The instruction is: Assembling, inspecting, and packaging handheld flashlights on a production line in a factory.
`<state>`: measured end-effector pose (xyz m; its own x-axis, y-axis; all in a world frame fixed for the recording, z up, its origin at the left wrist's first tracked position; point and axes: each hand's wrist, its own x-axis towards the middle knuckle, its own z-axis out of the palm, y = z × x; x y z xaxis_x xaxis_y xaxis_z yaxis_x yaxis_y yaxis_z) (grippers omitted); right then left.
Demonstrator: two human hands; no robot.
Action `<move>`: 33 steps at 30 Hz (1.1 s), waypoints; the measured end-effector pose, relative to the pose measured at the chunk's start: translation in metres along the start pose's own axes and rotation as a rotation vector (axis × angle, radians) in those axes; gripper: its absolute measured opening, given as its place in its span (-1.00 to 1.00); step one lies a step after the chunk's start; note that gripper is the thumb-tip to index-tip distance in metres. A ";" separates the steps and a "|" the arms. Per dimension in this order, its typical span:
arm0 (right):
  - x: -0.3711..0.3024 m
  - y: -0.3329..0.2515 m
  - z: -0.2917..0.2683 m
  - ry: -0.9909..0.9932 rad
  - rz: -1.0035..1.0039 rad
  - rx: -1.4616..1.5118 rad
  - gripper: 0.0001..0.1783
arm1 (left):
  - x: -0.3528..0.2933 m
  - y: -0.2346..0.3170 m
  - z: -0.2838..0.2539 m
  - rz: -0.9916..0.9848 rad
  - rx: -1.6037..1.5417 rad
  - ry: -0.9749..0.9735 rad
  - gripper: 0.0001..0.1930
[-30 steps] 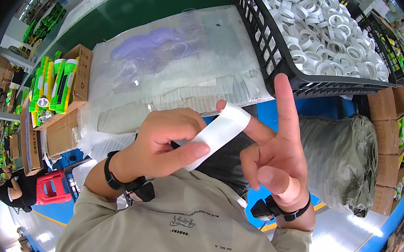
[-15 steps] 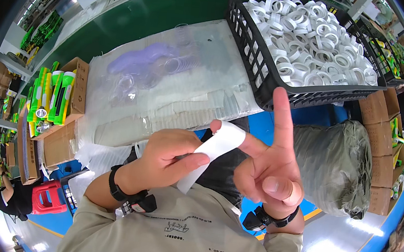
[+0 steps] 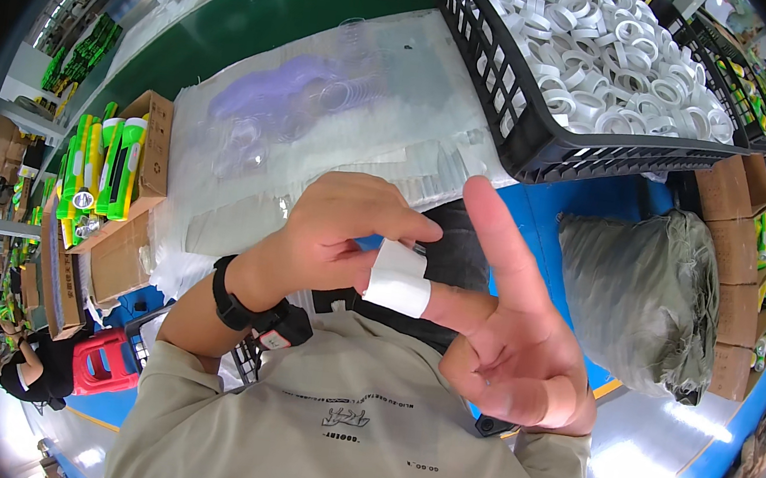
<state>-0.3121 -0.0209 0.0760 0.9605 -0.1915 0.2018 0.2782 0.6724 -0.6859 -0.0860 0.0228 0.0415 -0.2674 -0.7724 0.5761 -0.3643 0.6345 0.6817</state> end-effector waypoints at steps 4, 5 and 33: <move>-0.002 -0.001 0.003 -0.080 0.131 -0.103 0.22 | 0.001 0.001 0.009 0.002 -0.026 0.062 -0.67; -0.003 0.005 -0.001 -0.148 0.068 -0.118 0.17 | 0.002 -0.004 0.012 0.095 -0.045 0.063 -0.64; 0.009 0.021 -0.011 0.105 -0.240 -1.813 -0.70 | -0.037 0.079 0.015 1.034 0.830 -0.060 -0.49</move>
<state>-0.2974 -0.0164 0.0563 0.8800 -0.2428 0.4081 -0.0133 -0.8717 -0.4899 -0.1185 0.1012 0.0674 -0.7807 0.0392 0.6237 -0.3978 0.7385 -0.5444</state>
